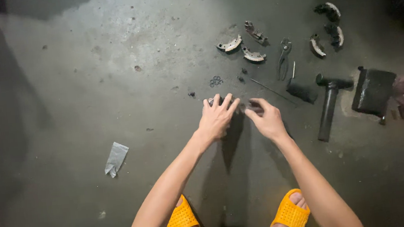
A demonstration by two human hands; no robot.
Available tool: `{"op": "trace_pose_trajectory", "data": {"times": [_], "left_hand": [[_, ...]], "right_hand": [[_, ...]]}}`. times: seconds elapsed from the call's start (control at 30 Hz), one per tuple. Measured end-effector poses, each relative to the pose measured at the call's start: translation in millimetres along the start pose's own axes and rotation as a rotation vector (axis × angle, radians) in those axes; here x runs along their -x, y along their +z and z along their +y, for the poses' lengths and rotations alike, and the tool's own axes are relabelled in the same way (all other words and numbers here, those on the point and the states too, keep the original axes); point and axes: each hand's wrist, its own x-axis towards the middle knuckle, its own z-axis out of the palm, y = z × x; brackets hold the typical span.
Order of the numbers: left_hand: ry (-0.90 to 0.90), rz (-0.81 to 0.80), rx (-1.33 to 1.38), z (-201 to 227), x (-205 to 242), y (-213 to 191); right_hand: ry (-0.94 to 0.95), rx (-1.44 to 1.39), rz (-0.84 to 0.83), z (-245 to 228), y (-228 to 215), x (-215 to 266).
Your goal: The person assembles mechanical components on a concrete floor, using a hammer to tap a circular metal part into place. They then attach curved brake shoes and small metal clips to the assembly by hand, arranging the parts into a circular configuration.
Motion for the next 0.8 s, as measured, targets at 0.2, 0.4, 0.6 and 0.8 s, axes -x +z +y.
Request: {"op": "trace_pose_trajectory", "data": {"times": [0.2,0.4,0.6,0.8], "left_hand": [[-0.183,-0.044,0.111,1,27,-34],[-0.271,0.037,0.066,-4,40,-4],[-0.227,0.069,0.024,-6,41,-6],[-0.238,0.039,0.090,-9,42,-7]], "right_hand": [[-0.126,0.351,0.026,-9,27,-29],[-0.252,0.739,0.018,4,66,-51],[-0.213,0.751,0.112,-3,71,-39],[-0.086,0.629,0.008,-33,49,-34]]}}
